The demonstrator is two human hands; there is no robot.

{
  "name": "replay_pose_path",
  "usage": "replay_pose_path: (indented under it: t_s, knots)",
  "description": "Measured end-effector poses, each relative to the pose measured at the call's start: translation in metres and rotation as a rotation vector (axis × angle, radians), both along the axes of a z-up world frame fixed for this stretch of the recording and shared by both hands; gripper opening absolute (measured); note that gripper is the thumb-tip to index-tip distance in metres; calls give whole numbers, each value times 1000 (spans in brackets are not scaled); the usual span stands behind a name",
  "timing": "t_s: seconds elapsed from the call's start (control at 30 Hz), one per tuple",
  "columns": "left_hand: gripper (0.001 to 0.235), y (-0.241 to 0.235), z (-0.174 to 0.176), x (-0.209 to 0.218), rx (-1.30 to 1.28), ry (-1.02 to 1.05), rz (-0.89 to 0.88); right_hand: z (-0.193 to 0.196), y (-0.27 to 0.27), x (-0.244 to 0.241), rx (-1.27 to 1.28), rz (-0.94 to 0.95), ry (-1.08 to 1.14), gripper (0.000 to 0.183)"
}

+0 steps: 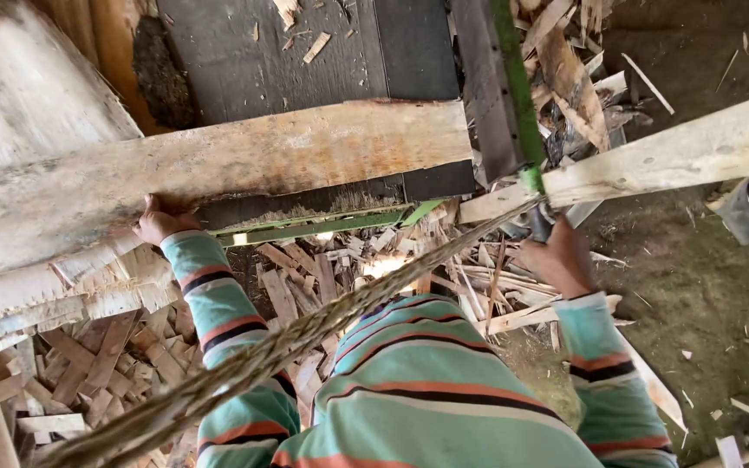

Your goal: Sorting and trimming thin wood veneer sheets using a large manual blade.

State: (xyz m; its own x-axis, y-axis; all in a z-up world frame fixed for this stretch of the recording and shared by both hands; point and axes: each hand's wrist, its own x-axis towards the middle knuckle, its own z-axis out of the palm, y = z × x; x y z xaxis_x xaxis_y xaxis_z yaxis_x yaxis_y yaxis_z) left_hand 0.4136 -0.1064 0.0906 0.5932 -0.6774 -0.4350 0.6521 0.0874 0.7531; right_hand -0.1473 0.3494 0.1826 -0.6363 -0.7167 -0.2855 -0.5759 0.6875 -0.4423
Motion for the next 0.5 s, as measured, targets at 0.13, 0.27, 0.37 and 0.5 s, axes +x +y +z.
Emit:
replay_pose_path:
  t_s: [0.13,0.27,0.37,0.5]
  knots:
    - [60,19,14,2,103,-33,-17,48,-1,-4,121,-100,20,58]
    - [48,24,23,39,65,-167,21,85,-11,11,167,-101,27,57]
    - [40,35,29,55,46,-269,26,94,-9,22,74,-162,-102,60]
    - [30,49,40,69,20,-406,34,78,11,40,165,-184,-16,58]
